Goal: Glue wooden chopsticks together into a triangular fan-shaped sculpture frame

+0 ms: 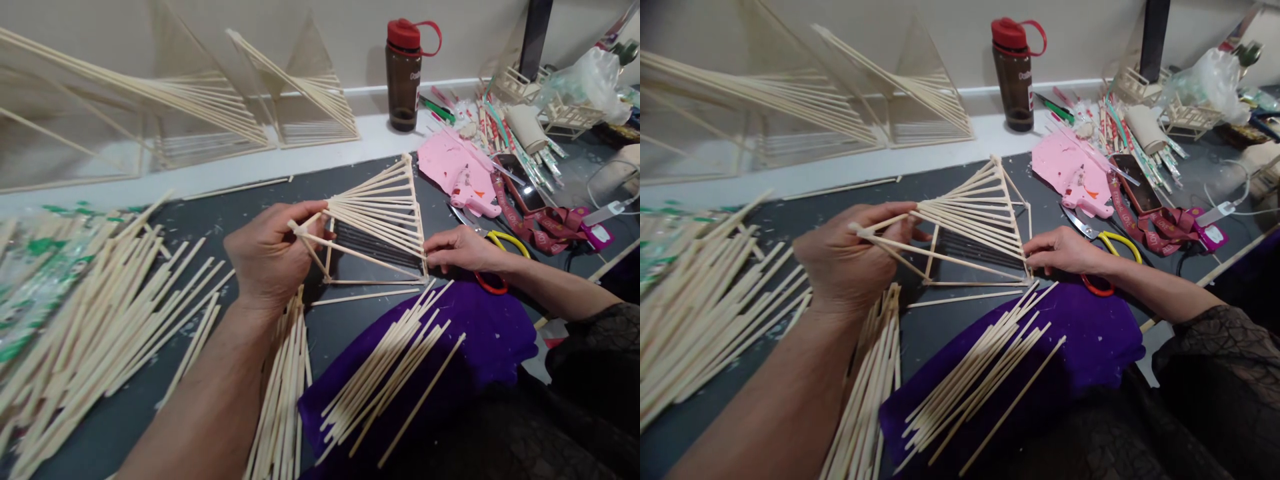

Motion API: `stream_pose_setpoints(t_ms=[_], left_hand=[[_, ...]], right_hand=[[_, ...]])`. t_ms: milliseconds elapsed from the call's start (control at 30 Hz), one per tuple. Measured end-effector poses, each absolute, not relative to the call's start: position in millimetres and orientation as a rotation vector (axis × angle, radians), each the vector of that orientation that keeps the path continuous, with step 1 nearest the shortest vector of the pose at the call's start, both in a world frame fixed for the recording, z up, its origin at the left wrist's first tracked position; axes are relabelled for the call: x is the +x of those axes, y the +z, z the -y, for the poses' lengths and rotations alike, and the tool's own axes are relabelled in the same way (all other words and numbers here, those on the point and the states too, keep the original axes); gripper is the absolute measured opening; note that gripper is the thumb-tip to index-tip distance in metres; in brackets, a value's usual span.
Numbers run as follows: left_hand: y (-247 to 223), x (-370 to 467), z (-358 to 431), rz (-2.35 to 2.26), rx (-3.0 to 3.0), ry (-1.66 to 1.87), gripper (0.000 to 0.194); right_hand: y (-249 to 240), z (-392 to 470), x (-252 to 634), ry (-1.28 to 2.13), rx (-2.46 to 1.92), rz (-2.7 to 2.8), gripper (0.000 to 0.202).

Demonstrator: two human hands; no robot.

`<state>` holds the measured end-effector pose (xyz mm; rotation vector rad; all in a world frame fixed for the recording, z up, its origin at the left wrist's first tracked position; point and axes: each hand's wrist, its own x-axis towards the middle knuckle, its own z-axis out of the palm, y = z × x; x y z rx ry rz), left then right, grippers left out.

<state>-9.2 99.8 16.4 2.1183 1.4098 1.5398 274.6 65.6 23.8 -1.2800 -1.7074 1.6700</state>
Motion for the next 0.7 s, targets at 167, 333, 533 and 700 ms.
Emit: stream_pose_setpoints(t_ms=[167, 333, 533, 700], left_hand=[[15.3, -9.8, -100.3, -1.422, 2.127, 1.542, 0.017], [15.0, -10.2, -100.2, -1.453, 2.115, 1.518, 0.019], [16.3, -8.7, -99.7, -1.455, 2.061, 1.523, 0.019], [15.2, -7.9, -99.7, -1.437, 2.026, 1.539, 0.018]], right_hand=[[24.6, -65.8, 274.0, 1.772, -1.274, 1.679, 0.020], [23.1, -64.5, 273.8, 1.764, -1.272, 1.708, 0.022], [25.0, -64.4, 272.2, 1.718, -1.282, 1.783, 0.015], [24.2, -65.0, 272.1, 1.708, -1.285, 1.833, 0.014]])
